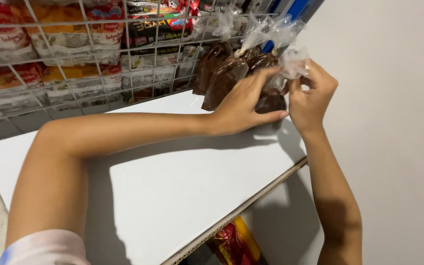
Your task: The person is organizing and stacking plastic bags filled with a brown paste onto a shelf in a storage area.
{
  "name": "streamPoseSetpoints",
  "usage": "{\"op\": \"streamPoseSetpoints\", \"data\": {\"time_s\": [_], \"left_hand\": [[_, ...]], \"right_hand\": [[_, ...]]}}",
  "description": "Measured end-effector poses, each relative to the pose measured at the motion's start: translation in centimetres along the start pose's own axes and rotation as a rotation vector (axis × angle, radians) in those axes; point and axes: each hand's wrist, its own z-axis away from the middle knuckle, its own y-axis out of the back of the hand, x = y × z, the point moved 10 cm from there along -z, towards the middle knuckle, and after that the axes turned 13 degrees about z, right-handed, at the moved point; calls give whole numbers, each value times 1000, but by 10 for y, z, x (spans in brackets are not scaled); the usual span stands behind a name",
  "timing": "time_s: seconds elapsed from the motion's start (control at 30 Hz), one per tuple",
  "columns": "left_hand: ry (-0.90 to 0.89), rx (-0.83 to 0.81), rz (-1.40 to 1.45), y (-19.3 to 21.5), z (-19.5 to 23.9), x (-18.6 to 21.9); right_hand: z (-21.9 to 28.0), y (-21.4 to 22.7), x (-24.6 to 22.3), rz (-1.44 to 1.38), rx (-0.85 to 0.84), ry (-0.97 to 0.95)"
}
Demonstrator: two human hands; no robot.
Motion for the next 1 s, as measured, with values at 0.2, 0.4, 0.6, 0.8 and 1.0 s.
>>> {"op": "streamPoseSetpoints", "data": {"time_s": [0.2,0.4,0.6,0.8,1.0], "left_hand": [[313,-177,-81,28,45,-2],[370,-39,-130,97,74,-1],[747,-205,-447,145,94,-72],[911,-434,-813,146,106,-98],[306,-480,-1317,96,69,-73]], "right_hand": [[3,-60,42,-424,-582,-453],[-14,-49,93,120,-355,-457],[-14,-73,149,155,-100,-335],[0,-22,105,32,-2,-180],[11,5,30,-122,-35,-210]]}}
